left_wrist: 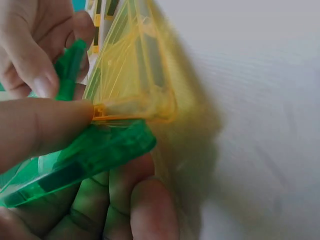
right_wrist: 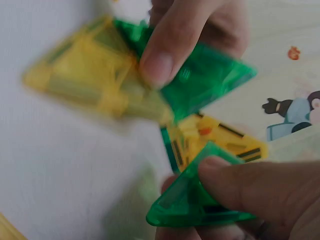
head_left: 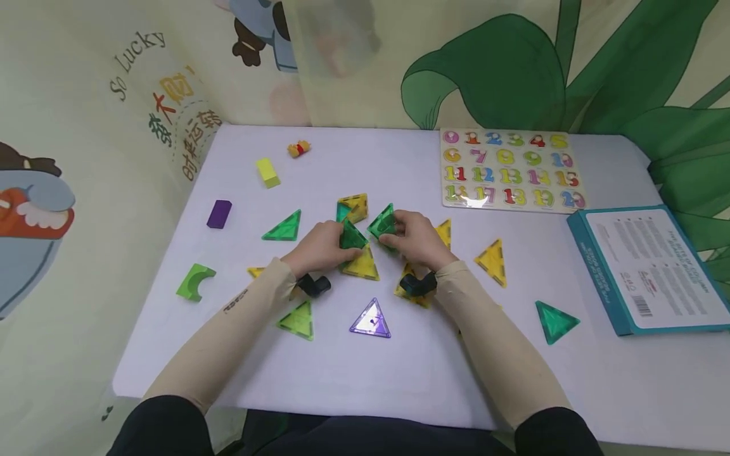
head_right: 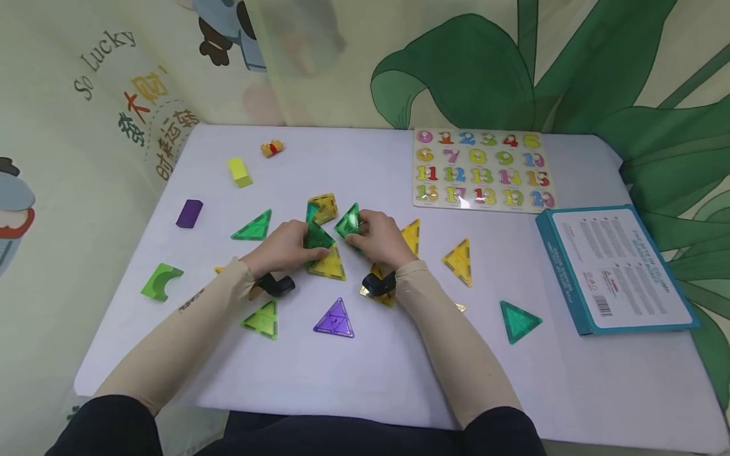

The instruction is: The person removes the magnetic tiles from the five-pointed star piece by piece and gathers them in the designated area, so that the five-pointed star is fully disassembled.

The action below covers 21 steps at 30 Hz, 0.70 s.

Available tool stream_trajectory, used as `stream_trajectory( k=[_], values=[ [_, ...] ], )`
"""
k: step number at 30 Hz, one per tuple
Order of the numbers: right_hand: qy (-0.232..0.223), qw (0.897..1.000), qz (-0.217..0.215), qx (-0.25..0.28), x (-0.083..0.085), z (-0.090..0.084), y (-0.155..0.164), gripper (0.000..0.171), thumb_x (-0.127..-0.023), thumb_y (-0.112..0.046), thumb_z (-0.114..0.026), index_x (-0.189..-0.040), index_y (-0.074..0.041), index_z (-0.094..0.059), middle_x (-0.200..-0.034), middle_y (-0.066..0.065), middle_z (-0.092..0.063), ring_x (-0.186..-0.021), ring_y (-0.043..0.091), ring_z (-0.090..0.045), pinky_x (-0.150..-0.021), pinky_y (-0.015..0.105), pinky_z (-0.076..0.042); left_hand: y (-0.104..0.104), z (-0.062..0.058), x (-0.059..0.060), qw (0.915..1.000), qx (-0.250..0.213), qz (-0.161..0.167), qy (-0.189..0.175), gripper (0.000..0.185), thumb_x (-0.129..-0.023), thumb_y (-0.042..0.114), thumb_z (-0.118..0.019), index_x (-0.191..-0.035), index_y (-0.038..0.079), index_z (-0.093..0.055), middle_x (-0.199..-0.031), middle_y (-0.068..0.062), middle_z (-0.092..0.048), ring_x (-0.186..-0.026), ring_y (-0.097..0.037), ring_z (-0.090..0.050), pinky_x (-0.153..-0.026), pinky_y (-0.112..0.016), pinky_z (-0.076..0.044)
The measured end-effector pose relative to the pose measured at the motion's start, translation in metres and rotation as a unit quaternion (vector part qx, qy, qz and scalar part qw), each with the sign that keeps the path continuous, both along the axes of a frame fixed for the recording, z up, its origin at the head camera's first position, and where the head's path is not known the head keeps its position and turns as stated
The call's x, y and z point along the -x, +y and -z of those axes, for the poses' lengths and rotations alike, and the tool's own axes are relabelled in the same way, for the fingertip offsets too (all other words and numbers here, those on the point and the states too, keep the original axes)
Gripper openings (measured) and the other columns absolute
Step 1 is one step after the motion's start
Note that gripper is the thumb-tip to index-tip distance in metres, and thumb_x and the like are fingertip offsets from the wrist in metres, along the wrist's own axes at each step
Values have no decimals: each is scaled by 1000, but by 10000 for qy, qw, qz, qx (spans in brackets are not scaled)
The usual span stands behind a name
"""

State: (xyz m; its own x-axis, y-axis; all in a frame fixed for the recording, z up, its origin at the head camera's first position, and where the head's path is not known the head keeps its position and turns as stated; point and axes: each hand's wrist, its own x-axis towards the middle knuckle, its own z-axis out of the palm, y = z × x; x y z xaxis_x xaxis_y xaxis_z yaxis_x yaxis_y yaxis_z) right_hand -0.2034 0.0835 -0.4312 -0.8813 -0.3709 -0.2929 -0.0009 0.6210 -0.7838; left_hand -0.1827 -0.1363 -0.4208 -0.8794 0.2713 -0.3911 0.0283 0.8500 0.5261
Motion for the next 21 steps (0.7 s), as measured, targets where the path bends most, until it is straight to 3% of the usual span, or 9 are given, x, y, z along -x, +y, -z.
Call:
stream_trajectory(
  k=[3, 6, 12, 15, 18, 21],
  values=[
    [159, 9985, 225, -479, 10, 3, 2, 24, -98, -23, -73, -109, -5, -63, -93, 9, -63, -73, 19, -57, -62, 26, -48, -3, -1, -3, 9999, 6, -40, -140, 33, -99, 37, -70, -91, 6, -58, -77, -5, -55, -66, -16, -54, -57, -24, -42],
    [343, 9923, 567, -1042, 19, 4, 2, 33, -95, -26, -76, -116, -3, -64, -93, 9, -61, -85, 23, -56, -72, 31, -45, -7, 0, -7, 9998, -4, -41, -198, 34, -98, 37, -69, -92, 5, -58, -77, -5, -54, -67, -17, -53, -59, -25, -41],
    [777, 9686, 1319, -1958, 30, 5, -2, 64, -90, -39, -80, -139, -6, -56, -114, 16, -72, -94, 30, -64, -78, 44, -54, -13, 1, -14, 9998, -137, -1, -109, 35, -98, 38, -70, -91, 6, -59, -74, -4, -51, -67, -17, -51, -58, -25, -39],
    [1093, 9610, 1427, -2101, 29, 3, -3, 65, -92, -39, -78, -143, -7, -54, -119, 18, -72, -92, 30, -66, -74, 45, -56, -16, 1, -17, 9997, -244, -48, -36, 35, -98, 38, -70, -90, 5, -59, -72, -3, -48, -65, -17, -49, -57, -26, -37],
    [1345, 9688, 1142, -1740, 20, -2, -7, 47, -96, -36, -72, -133, -9, -63, -107, 15, -72, -85, 27, -64, -68, 40, -52, -21, -1, -20, 9993, -332, -170, 7, 36, -98, 38, -71, -96, 4, -61, -76, -4, -52, -67, -17, -49, -59, -26, -38],
    [1157, 9891, 96, -903, 6, -8, -13, 31, -99, -33, -69, -121, -12, -71, -99, 7, -71, -83, 23, -61, -68, 33, -47, -26, -5, -21, 9983, -448, -356, 108, 40, -97, 40, -72, -108, 3, -63, -88, -8, -62, -74, -19, -53, -61, -26, -40]
  ],
)
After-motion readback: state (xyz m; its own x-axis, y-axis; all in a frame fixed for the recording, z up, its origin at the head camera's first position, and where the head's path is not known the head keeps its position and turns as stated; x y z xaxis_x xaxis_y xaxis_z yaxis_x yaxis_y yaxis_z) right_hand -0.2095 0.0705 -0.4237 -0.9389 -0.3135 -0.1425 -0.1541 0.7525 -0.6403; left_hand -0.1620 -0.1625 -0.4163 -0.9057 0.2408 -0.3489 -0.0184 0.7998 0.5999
